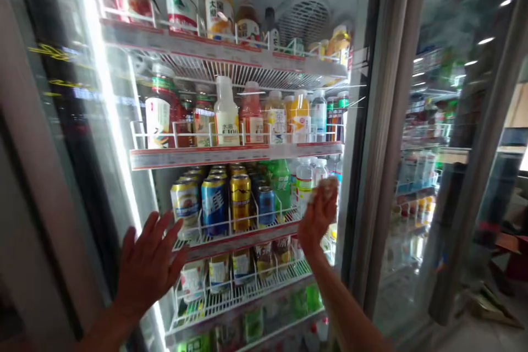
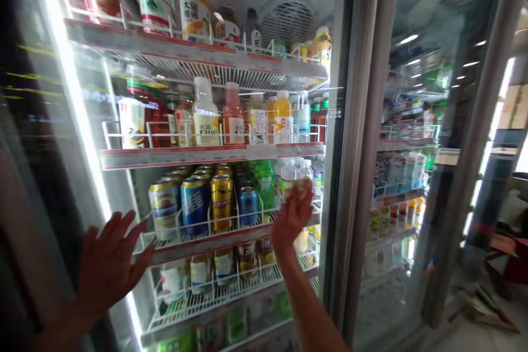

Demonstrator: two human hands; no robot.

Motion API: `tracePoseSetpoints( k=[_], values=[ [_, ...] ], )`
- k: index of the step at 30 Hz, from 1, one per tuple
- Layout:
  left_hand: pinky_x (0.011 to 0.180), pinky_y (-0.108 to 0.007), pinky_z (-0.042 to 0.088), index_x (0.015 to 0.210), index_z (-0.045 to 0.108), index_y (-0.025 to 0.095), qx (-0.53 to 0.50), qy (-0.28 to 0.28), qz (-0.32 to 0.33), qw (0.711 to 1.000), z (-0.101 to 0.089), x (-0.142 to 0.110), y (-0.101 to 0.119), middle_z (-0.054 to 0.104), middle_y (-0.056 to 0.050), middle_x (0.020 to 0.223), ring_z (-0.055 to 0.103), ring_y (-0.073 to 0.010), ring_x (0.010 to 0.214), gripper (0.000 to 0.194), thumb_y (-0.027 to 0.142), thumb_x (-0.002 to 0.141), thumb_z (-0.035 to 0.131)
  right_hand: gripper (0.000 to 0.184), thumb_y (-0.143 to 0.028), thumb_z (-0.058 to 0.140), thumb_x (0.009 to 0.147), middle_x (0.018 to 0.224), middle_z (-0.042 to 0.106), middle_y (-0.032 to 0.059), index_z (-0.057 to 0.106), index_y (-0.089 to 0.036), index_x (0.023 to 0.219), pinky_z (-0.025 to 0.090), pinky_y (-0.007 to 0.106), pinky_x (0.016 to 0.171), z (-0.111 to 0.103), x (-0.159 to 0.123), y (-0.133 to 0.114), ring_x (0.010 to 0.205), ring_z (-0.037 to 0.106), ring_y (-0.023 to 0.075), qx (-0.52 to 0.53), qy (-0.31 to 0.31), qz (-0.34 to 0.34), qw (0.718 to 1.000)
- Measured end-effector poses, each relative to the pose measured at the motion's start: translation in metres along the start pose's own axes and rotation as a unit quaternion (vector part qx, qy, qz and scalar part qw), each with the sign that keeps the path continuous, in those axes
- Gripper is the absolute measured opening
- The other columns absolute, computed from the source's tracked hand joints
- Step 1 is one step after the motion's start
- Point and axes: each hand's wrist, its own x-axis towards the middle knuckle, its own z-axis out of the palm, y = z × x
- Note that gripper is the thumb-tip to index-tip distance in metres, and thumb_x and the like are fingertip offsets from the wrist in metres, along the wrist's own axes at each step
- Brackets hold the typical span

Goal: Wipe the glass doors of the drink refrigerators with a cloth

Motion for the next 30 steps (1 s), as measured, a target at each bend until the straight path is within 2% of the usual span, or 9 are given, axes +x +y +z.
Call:
tracePoseSetpoints(
  k=[2, 5, 9, 11, 13, 16, 19, 25, 30],
  values=[
    [0.111, -0.045, 0.017, 0.139, 0.025, 0.027, 0.029, 0.014, 0.012, 0.999, 0.003, -0.005, -0.001, 0.029, -0.003, 0.144, 0.030, -0.0247, 0.132, 0.071, 0.026, 0.077, 0.060, 0.060, -0.018, 0.037, 0.085, 0.150, 0.017, -0.0006, 0.020, -0.034, 0.140, 0.023, 0.052, 0.105, 0.004, -0.039, -0.034, 0.136, 0.021, 0.0251, 0.038, -0.060, -0.124, 0.990],
    [0.111, -0.045, 0.017, 0.139, 0.025, 0.025, 0.037, 0.014, 0.042, 0.998, 0.002, -0.002, -0.002, 0.030, -0.006, 0.144, 0.029, -0.0245, 0.132, 0.069, 0.024, 0.078, 0.057, 0.061, -0.021, 0.047, 0.080, 0.144, 0.033, -0.0043, 0.030, -0.035, 0.136, 0.026, 0.044, 0.106, 0.002, -0.059, -0.070, 0.135, 0.024, 0.0211, 0.108, -0.197, -0.355, 0.907],
    [0.109, -0.048, 0.019, 0.140, 0.022, 0.027, -0.018, -0.025, 0.013, 0.999, -0.009, -0.006, -0.009, 0.032, -0.007, 0.143, 0.028, -0.0245, 0.132, 0.064, 0.023, 0.082, 0.050, 0.059, -0.019, 0.041, 0.083, 0.147, 0.024, 0.0000, 0.026, -0.033, 0.138, 0.018, 0.055, 0.106, 0.006, 0.020, -0.082, 0.137, 0.015, 0.0277, 0.061, -0.101, -0.191, 0.974],
    [0.109, -0.047, 0.020, 0.140, 0.021, 0.025, -0.021, -0.035, 0.027, 0.999, -0.017, -0.017, -0.018, 0.030, -0.008, 0.144, 0.026, -0.0243, 0.133, 0.064, 0.022, 0.082, 0.049, 0.056, -0.021, 0.039, 0.085, 0.149, 0.020, 0.0011, 0.026, -0.032, 0.139, 0.016, 0.058, 0.106, 0.011, 0.044, -0.098, 0.138, 0.010, 0.0292, 0.054, -0.086, -0.156, 0.983],
    [0.109, -0.047, 0.021, 0.140, 0.020, 0.022, -0.010, -0.051, 0.033, 0.998, -0.027, -0.034, -0.028, 0.029, -0.010, 0.144, 0.024, -0.0245, 0.134, 0.064, 0.020, 0.082, 0.048, 0.056, -0.021, 0.041, 0.084, 0.147, 0.025, 0.0010, 0.029, -0.030, 0.138, 0.017, 0.055, 0.106, 0.012, 0.028, -0.118, 0.138, 0.012, 0.0275, 0.075, -0.154, -0.238, 0.956],
    [0.108, -0.047, 0.024, 0.140, 0.020, 0.019, 0.006, -0.080, 0.040, 0.996, -0.042, -0.060, -0.041, 0.033, -0.012, 0.142, 0.026, -0.0245, 0.133, 0.063, 0.019, 0.082, 0.047, 0.052, -0.017, 0.045, 0.082, 0.140, 0.040, -0.0018, 0.039, -0.028, 0.133, 0.025, 0.042, 0.106, 0.002, -0.039, -0.139, 0.135, 0.022, 0.0199, 0.134, -0.252, -0.406, 0.868],
    [0.108, -0.045, 0.026, 0.139, 0.023, 0.019, 0.010, -0.093, 0.064, 0.994, -0.056, -0.077, -0.053, 0.039, -0.011, 0.139, 0.028, -0.0236, 0.133, 0.062, 0.020, 0.082, 0.048, 0.044, -0.016, 0.044, 0.083, 0.134, 0.048, -0.0056, 0.047, -0.027, 0.126, 0.024, 0.031, 0.107, -0.002, -0.063, -0.154, 0.131, 0.027, 0.0117, 0.176, -0.257, -0.511, 0.801],
    [0.110, -0.046, 0.021, 0.140, 0.020, 0.018, -0.005, -0.069, 0.024, 0.997, -0.069, -0.079, -0.070, 0.030, -0.012, 0.144, 0.025, -0.0248, 0.134, 0.064, 0.020, 0.082, 0.048, 0.049, -0.018, 0.047, 0.081, 0.143, 0.035, 0.0033, 0.043, -0.024, 0.129, 0.009, 0.050, 0.110, 0.023, -0.022, -0.212, 0.136, 0.016, 0.0249, 0.096, -0.197, -0.358, 0.908],
    [0.111, -0.044, 0.019, 0.140, 0.019, 0.018, -0.035, -0.066, 0.041, 0.996, -0.068, -0.081, -0.070, 0.026, -0.011, 0.146, 0.023, -0.0239, 0.135, 0.065, 0.020, 0.082, 0.048, 0.042, -0.022, 0.045, 0.084, 0.138, 0.042, -0.0071, 0.046, -0.025, 0.126, 0.027, 0.031, 0.107, 0.001, -0.104, -0.197, 0.133, 0.023, 0.0115, 0.135, -0.269, -0.516, 0.802]
  ],
)
